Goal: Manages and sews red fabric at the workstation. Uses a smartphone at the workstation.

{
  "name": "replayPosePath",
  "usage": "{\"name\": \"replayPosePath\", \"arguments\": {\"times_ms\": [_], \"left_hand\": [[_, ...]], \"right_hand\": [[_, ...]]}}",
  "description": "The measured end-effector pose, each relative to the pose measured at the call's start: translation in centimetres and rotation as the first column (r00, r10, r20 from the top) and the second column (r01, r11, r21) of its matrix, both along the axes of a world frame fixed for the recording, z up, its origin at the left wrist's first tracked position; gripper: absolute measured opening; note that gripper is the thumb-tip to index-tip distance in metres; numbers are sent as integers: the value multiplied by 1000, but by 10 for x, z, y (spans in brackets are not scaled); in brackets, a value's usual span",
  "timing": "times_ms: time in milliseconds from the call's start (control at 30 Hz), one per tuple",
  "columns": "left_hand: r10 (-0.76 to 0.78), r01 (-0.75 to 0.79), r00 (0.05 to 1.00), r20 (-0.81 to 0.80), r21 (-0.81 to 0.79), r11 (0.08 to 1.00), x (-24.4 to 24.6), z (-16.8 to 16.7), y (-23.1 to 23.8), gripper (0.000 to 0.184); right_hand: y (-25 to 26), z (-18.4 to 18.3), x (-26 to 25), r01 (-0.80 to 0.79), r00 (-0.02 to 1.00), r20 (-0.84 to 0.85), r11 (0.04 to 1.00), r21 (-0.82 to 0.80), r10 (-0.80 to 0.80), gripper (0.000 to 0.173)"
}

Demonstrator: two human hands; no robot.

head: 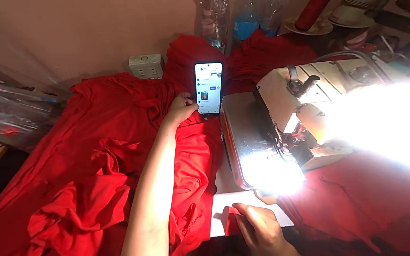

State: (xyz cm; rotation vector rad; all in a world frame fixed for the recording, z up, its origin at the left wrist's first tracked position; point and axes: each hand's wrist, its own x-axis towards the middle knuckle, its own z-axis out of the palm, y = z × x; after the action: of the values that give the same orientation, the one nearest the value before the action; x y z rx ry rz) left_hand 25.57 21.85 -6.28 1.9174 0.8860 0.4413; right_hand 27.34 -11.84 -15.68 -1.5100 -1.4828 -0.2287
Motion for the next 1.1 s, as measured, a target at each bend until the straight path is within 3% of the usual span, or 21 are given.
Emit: {"name": "replayPosePath", "arguments": {"times_ms": [233,400,567,700,867,1100], "left_hand": [[6,-6,1000,23,-1,1000,0,0,0,47],[85,-97,993,82,147,984,7,-4,-3,38],[119,-121,993,24,249,961,13,-3,-6,38],[141,-147,989,42,209,967,13,-1,-5,39],[153,-161,986,68,132,978,13,-1,-2,52],[91,-122,981,171,186,975,10,-6,0,48]], "right_hand": [[0,0,0,-4,1000,4,1000,-3,4,20],[-1,0,0,-2,1000,2,1000,-12,2,19],[-1,1,0,-3,1000,1,1000,-15,3,19],[-1,1,0,-3,1000,3,1000,-20,3,19],[-1,0,-1,2,1000,-4,1000,-17,-2,19],[-1,1,-2,9,1000,-2,1000,-14,-9,19]]}}
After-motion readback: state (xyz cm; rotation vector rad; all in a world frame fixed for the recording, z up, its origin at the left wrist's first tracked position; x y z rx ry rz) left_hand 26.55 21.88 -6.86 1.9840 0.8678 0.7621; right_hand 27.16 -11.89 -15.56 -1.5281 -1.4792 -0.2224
